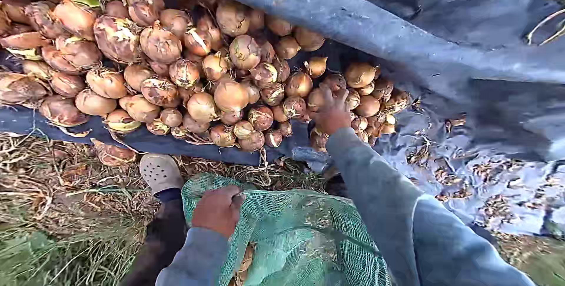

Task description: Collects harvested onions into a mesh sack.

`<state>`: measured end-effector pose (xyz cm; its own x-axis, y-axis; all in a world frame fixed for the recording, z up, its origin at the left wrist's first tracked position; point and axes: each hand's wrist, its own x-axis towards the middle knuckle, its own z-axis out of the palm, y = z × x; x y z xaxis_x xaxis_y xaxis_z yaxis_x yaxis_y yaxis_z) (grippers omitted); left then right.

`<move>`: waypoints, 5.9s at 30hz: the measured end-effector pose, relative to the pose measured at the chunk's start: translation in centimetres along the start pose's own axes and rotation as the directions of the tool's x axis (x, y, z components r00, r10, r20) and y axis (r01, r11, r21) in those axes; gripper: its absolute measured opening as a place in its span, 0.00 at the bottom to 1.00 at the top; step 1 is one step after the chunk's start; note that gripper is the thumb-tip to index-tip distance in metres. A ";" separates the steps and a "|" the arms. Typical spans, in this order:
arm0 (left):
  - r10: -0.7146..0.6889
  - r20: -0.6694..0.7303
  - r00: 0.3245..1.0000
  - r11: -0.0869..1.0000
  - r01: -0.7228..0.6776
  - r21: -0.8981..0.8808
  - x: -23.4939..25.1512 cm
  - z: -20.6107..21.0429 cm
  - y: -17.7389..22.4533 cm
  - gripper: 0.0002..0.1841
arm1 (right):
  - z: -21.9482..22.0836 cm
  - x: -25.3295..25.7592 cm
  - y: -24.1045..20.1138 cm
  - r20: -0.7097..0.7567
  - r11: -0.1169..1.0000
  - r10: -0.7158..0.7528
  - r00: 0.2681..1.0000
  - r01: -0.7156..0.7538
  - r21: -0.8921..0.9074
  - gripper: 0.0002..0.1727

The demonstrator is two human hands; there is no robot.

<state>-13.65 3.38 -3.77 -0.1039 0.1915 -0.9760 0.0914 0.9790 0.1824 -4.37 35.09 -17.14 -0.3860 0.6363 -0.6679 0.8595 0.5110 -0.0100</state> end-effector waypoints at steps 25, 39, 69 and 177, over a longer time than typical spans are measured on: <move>-0.001 -0.120 0.993 1.000 0.002 0.012 0.6 0.2 0.7 0.12 | 1.4 7.0 -4.6 0.425 0.790 -0.017 0.905 -0.249 0.560 0.59; -0.053 -0.113 0.992 0.999 0.052 -0.012 0.7 -0.2 -0.4 0.12 | -1.3 1.5 -0.4 0.382 0.456 -0.413 0.827 -0.175 0.873 0.55; 0.025 -0.178 0.984 0.999 -0.032 -0.037 1.2 -0.1 0.7 0.11 | 2.4 4.3 1.9 0.329 0.872 -0.265 0.906 0.371 -0.319 0.60; 0.070 -0.294 0.953 0.997 -0.075 -0.006 0.8 1.7 0.0 0.07 | 9.5 -4.0 6.6 0.304 0.909 0.201 0.931 -0.293 0.296 0.52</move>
<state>-12.04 3.41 -4.76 -0.3834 0.2718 -0.8827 0.0927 0.9622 0.2561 6.01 30.36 -21.59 -0.0844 0.5193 -0.8504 0.9937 0.1065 -0.0336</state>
